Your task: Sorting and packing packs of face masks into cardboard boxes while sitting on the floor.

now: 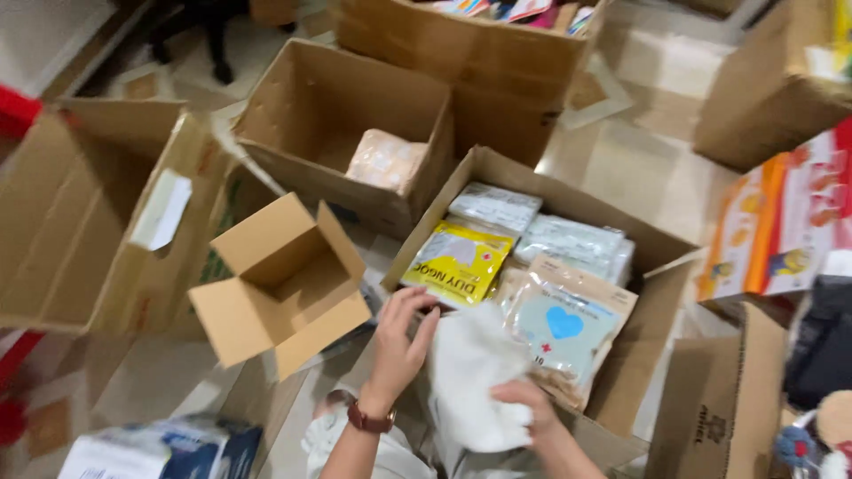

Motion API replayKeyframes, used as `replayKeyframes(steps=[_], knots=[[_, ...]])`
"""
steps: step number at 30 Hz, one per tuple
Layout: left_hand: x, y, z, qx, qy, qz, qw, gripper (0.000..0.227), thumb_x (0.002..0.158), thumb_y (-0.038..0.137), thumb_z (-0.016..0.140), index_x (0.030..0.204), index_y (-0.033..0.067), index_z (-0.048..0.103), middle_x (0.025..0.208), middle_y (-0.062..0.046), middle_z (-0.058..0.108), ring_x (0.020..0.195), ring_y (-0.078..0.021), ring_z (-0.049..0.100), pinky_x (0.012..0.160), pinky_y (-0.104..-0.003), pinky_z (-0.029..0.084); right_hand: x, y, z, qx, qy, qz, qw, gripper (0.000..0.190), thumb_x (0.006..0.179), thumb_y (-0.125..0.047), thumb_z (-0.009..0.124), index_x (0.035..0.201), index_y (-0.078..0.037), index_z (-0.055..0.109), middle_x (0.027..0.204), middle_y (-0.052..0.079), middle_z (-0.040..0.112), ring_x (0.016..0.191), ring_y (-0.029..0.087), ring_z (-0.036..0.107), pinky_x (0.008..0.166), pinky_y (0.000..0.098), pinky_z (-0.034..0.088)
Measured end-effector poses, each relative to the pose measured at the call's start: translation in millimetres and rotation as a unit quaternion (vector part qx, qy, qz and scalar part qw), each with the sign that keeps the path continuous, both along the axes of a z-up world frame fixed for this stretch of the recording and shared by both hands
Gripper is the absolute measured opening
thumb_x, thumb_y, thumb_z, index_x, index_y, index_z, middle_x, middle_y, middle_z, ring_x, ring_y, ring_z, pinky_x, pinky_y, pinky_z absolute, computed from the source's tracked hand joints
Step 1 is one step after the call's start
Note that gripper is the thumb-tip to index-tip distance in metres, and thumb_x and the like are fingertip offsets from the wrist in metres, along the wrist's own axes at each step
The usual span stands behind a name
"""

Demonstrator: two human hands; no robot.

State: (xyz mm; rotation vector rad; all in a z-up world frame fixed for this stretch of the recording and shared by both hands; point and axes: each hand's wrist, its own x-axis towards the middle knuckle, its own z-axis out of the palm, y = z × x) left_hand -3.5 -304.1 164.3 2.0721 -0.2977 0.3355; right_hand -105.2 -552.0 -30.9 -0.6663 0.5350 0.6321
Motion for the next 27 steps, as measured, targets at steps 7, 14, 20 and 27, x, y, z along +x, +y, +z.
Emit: replayKeyframes(steps=[7, 14, 20, 27], knots=[[73.3, -53.9, -53.3, 0.163, 0.07, -0.119, 0.977, 0.072, 0.089, 0.036, 0.079, 0.146, 0.0045, 0.048, 0.147, -0.031, 0.043, 0.137, -0.0501, 0.038, 0.112, -0.059, 0.037, 19.9, -106.7, 51.2, -0.042, -0.075, -0.346, 0.934, 0.07, 0.074, -0.014, 0.069, 0.139, 0.002, 0.049, 0.129, 0.018, 0.065, 0.117, 0.036, 0.064, 0.105, 0.053, 0.049], [109.5, -48.2, -56.8, 0.32, 0.291, -0.159, 0.887, 0.089, 0.081, 0.035, 0.079, 0.15, 0.0069, 0.03, 0.159, -0.033, 0.016, 0.147, -0.0532, 0.014, 0.103, -0.077, 0.031, 66.0, -80.2, 111.8, -0.05, -0.088, -0.483, 0.87, 0.08, 0.074, -0.016, 0.065, 0.152, -0.005, 0.049, 0.145, 0.015, 0.06, 0.132, 0.036, 0.058, 0.114, 0.0522, 0.042], [132.7, 7.5, -54.7, 0.167, 0.253, -0.138, 0.943, 0.027, 0.092, 0.019, 0.067, 0.111, 0.0032, 0.056, 0.144, -0.025, 0.058, 0.134, -0.0402, 0.053, 0.109, -0.048, 0.049, 76.3, -14.6, 99.9, -0.055, -0.029, -0.455, 0.888, 0.074, 0.074, -0.01, 0.064, 0.147, -0.003, 0.051, 0.133, 0.015, 0.065, 0.12, 0.035, 0.064, 0.109, 0.0496, 0.047], [68.2, 68.9, -25.7, -0.359, 0.226, -0.21, 0.881, 0.009, 0.097, 0.006, 0.064, 0.101, 0.0043, 0.056, 0.166, -0.013, 0.037, 0.144, -0.0214, 0.044, 0.116, -0.034, 0.036, 73.3, 43.3, 83.7, -0.422, -0.281, -0.2, 0.838, 0.071, 0.08, -0.013, 0.071, 0.147, -0.003, 0.051, 0.137, 0.018, 0.062, 0.126, 0.032, 0.059, 0.111, 0.0474, 0.042]])
